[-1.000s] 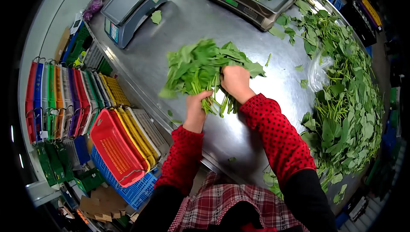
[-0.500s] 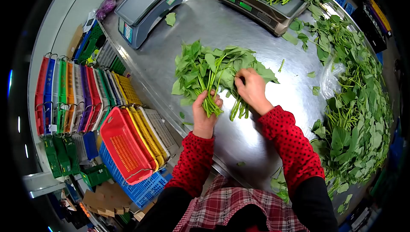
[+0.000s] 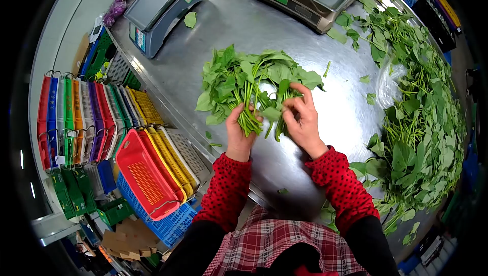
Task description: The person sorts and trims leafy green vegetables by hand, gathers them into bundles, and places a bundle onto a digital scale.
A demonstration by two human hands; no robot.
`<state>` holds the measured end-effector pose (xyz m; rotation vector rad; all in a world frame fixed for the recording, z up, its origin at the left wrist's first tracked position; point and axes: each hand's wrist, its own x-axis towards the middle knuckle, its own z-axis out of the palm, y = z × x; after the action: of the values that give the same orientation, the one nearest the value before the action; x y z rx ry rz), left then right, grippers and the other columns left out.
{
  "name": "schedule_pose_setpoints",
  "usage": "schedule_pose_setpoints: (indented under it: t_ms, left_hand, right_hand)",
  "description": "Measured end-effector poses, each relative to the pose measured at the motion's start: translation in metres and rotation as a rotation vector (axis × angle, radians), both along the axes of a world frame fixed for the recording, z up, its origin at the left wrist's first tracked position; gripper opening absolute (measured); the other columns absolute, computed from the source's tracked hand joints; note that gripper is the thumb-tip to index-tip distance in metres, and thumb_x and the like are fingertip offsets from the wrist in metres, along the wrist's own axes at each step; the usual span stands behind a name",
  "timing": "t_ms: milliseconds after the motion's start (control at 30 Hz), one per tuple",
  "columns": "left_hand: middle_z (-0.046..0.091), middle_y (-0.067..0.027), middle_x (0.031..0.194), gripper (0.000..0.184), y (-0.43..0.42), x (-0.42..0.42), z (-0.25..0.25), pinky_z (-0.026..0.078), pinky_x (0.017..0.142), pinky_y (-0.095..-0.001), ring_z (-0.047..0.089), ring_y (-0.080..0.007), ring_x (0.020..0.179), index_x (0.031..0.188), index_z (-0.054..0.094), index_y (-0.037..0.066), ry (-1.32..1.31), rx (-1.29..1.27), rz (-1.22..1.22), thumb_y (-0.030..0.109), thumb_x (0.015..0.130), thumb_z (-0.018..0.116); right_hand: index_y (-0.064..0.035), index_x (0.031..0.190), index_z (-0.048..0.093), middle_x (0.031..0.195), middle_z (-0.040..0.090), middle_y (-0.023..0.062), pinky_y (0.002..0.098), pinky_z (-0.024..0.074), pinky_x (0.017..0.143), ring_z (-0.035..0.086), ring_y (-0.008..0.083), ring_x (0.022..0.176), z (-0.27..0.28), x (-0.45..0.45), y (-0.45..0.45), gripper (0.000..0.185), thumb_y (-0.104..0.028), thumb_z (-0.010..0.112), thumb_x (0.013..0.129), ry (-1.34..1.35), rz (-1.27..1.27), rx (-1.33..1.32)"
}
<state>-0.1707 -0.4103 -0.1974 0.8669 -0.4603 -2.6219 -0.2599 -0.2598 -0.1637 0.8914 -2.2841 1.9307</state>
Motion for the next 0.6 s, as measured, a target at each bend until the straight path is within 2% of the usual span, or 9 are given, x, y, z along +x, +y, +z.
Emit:
schedule_pose_setpoints:
  t_ms: [33, 67, 133, 233, 367, 433, 467, 533, 600]
  left_hand:
    - [0.057, -0.0041, 0.082, 0.021, 0.000, 0.002, -0.001, 0.043, 0.062, -0.0331, 0.051, -0.0202, 0.070, 0.097, 0.058, 0.005, -0.005, 0.002, -0.003, 0.024, 0.089, 0.059]
    - [0.058, -0.0043, 0.083, 0.021, 0.000, 0.004, -0.003, 0.044, 0.063, -0.0335, 0.052, -0.0204, 0.071, 0.096, 0.058, 0.004, 0.066, 0.022, -0.029, 0.024, 0.089, 0.058]
    - [0.058, -0.0045, 0.084, 0.020, 0.002, 0.006, -0.004, 0.044, 0.065, -0.0338, 0.052, -0.0206, 0.073, 0.096, 0.058, 0.004, 0.136, 0.051, -0.056, 0.023, 0.089, 0.058]
    - [0.058, -0.0045, 0.084, 0.019, 0.005, 0.005, -0.004, 0.045, 0.068, -0.0338, 0.054, -0.0212, 0.078, 0.095, 0.058, 0.004, 0.099, 0.004, -0.093, 0.023, 0.090, 0.057]
    - [0.057, -0.0050, 0.085, 0.020, 0.009, 0.004, -0.011, 0.046, 0.073, -0.0338, 0.055, -0.0215, 0.085, 0.092, 0.057, 0.002, 0.046, -0.006, -0.127, 0.023, 0.090, 0.056]
    - [0.057, -0.0055, 0.086, 0.021, 0.008, 0.004, -0.015, 0.046, 0.075, -0.0340, 0.055, -0.0215, 0.087, 0.091, 0.056, 0.002, 0.043, 0.006, -0.143, 0.023, 0.091, 0.055]
    - [0.060, -0.0063, 0.085, 0.019, 0.008, 0.004, -0.016, 0.047, 0.073, -0.0346, 0.057, -0.0217, 0.082, 0.091, 0.058, 0.002, 0.078, 0.063, -0.140, 0.021, 0.091, 0.056]
    - [0.063, -0.0072, 0.085, 0.018, 0.008, 0.004, -0.016, 0.049, 0.071, -0.0352, 0.060, -0.0219, 0.077, 0.091, 0.059, 0.002, 0.110, 0.117, -0.140, 0.019, 0.091, 0.056]
    - [0.062, -0.0068, 0.085, 0.018, 0.008, 0.003, -0.012, 0.050, 0.074, -0.0341, 0.062, -0.0230, 0.081, 0.092, 0.059, 0.002, 0.145, 0.123, -0.130, 0.019, 0.091, 0.056]
  right_hand:
    - [-0.0003, 0.090, 0.063, 0.114, 0.055, 0.0142, 0.0257, 0.0444, 0.055, 0.055, 0.0125, 0.062, 0.000, -0.001, 0.002, 0.011, 0.003, 0.061, 0.079, -0.010, -0.066, 0.060]
    - [0.0000, 0.091, 0.063, 0.107, 0.058, 0.0106, 0.0246, 0.0426, 0.054, 0.052, 0.0104, 0.061, -0.007, -0.002, 0.001, 0.012, 0.003, 0.062, 0.079, -0.095, -0.118, 0.021]
    - [0.0005, 0.094, 0.064, 0.097, 0.060, 0.0072, 0.0230, 0.0403, 0.053, 0.048, 0.0083, 0.060, -0.018, -0.006, 0.004, 0.014, 0.002, 0.064, 0.080, -0.229, -0.083, -0.020]
    - [0.0007, 0.101, 0.063, 0.092, 0.059, 0.0037, 0.0206, 0.0421, 0.056, 0.051, 0.0055, 0.063, -0.025, -0.005, 0.009, 0.016, 0.002, 0.062, 0.084, -0.297, -0.038, -0.085]
    - [-0.0001, 0.108, 0.062, 0.094, 0.059, 0.0034, 0.0201, 0.0423, 0.056, 0.050, 0.0059, 0.061, -0.028, -0.003, 0.007, 0.025, -0.001, 0.066, 0.083, -0.368, -0.004, -0.137]
    - [-0.0011, 0.115, 0.059, 0.092, 0.058, 0.0033, 0.0207, 0.0424, 0.056, 0.050, 0.0061, 0.060, -0.008, -0.006, -0.008, 0.035, -0.004, 0.070, 0.081, -0.244, 0.016, 0.063]
    - [-0.0038, 0.120, 0.057, 0.088, 0.058, 0.0049, 0.0227, 0.0430, 0.055, 0.053, 0.0095, 0.062, 0.000, -0.009, -0.015, 0.044, -0.006, 0.072, 0.079, -0.169, 0.026, 0.163]
    - [-0.0041, 0.113, 0.062, 0.084, 0.057, 0.0074, 0.0249, 0.0438, 0.056, 0.054, 0.0136, 0.064, 0.002, -0.016, -0.034, 0.037, -0.006, 0.072, 0.078, 0.178, -0.072, 0.339]
    - [-0.0030, 0.108, 0.064, 0.086, 0.058, 0.0087, 0.0267, 0.0449, 0.057, 0.056, 0.0155, 0.067, -0.003, -0.027, -0.042, 0.031, -0.005, 0.072, 0.078, 0.144, -0.032, 0.376]
